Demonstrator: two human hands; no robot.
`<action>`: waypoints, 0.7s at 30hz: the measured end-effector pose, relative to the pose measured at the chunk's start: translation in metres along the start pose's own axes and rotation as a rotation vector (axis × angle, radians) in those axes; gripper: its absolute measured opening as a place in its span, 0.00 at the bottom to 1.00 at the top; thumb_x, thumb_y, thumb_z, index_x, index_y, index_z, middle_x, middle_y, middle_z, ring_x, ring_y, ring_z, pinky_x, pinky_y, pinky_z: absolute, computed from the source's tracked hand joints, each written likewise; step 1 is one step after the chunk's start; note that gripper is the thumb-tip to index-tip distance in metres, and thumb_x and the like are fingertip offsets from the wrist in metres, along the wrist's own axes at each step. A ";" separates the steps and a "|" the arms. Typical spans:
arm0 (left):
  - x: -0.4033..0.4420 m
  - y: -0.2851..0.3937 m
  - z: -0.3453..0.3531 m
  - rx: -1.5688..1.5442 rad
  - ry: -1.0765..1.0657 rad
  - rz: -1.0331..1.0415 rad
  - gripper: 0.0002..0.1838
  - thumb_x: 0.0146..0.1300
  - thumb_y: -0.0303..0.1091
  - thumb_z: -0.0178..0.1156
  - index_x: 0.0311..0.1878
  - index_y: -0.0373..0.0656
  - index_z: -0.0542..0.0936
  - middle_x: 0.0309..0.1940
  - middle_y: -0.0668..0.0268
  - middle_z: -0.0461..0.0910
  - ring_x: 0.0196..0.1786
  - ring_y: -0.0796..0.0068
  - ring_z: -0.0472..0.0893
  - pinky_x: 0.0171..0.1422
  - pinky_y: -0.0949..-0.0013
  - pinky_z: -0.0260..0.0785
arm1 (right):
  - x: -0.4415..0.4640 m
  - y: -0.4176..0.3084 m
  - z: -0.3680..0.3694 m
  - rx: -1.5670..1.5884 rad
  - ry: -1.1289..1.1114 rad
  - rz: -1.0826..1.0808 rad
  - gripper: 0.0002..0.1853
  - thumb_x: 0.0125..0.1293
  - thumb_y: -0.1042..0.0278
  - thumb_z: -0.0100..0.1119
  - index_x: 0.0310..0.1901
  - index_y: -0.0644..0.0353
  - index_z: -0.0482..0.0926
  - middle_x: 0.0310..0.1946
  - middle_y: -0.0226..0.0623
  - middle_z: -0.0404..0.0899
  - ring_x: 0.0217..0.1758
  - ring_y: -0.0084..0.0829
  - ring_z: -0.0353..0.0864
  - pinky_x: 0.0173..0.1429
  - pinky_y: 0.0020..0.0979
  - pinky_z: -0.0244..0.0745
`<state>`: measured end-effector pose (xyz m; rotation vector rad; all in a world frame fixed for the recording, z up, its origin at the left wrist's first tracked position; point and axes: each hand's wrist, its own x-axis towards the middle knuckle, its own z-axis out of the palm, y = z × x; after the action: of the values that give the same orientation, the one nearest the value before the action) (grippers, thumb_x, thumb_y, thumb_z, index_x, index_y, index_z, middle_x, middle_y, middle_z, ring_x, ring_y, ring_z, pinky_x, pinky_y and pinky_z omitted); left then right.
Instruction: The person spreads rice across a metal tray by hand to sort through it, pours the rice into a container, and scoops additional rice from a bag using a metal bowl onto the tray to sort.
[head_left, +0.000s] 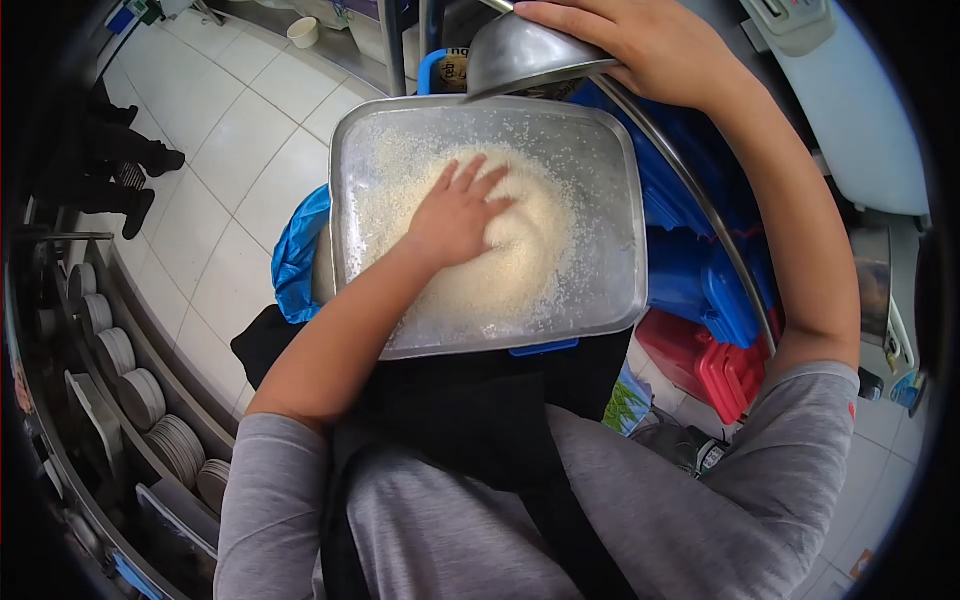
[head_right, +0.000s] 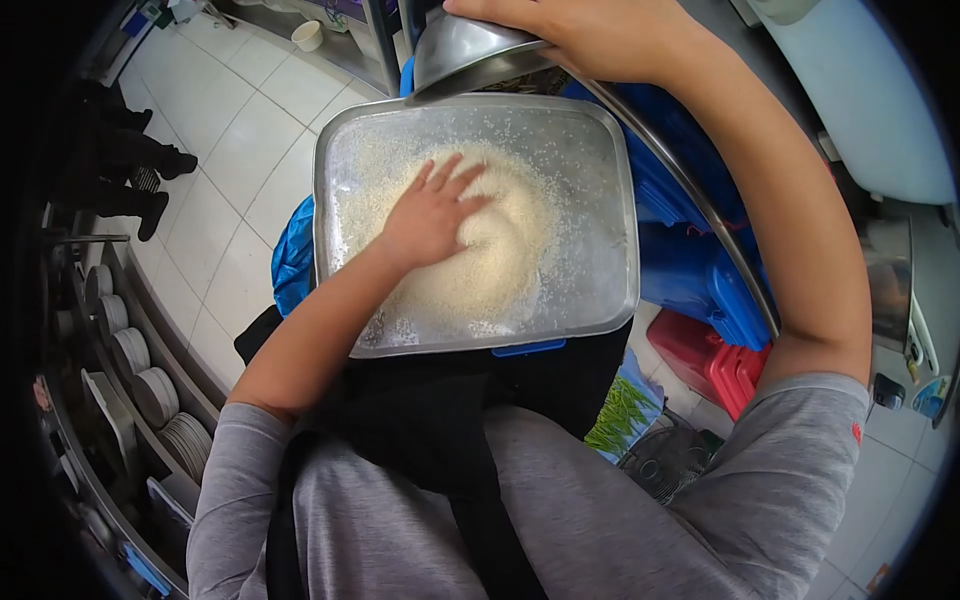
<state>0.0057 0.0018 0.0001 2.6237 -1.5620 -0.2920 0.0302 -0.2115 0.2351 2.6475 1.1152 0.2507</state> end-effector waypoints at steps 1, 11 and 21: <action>0.000 -0.005 0.000 0.005 0.037 -0.065 0.37 0.56 0.52 0.64 0.70 0.63 0.65 0.76 0.67 0.50 0.78 0.57 0.48 0.79 0.50 0.42 | 0.002 -0.004 0.001 -0.004 -0.016 0.005 0.35 0.53 0.71 0.60 0.65 0.51 0.65 0.58 0.38 0.71 0.52 0.41 0.78 0.45 0.35 0.78; -0.040 -0.056 0.017 0.042 0.173 -0.298 0.36 0.65 0.60 0.51 0.74 0.63 0.57 0.75 0.62 0.51 0.77 0.51 0.50 0.77 0.46 0.43 | 0.005 0.016 0.018 0.128 0.200 0.004 0.34 0.49 0.76 0.58 0.63 0.56 0.67 0.55 0.42 0.74 0.57 0.45 0.74 0.62 0.40 0.69; -0.052 0.035 0.036 -0.127 0.106 -0.190 0.42 0.62 0.64 0.52 0.76 0.62 0.52 0.77 0.58 0.44 0.78 0.49 0.44 0.77 0.42 0.37 | 0.007 0.003 0.008 0.152 0.083 0.109 0.30 0.51 0.75 0.56 0.61 0.59 0.70 0.52 0.45 0.76 0.57 0.46 0.73 0.64 0.42 0.67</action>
<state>-0.0562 0.0321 -0.0229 2.6436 -1.2237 -0.2503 0.0389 -0.2093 0.2287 2.8608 1.0547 0.3112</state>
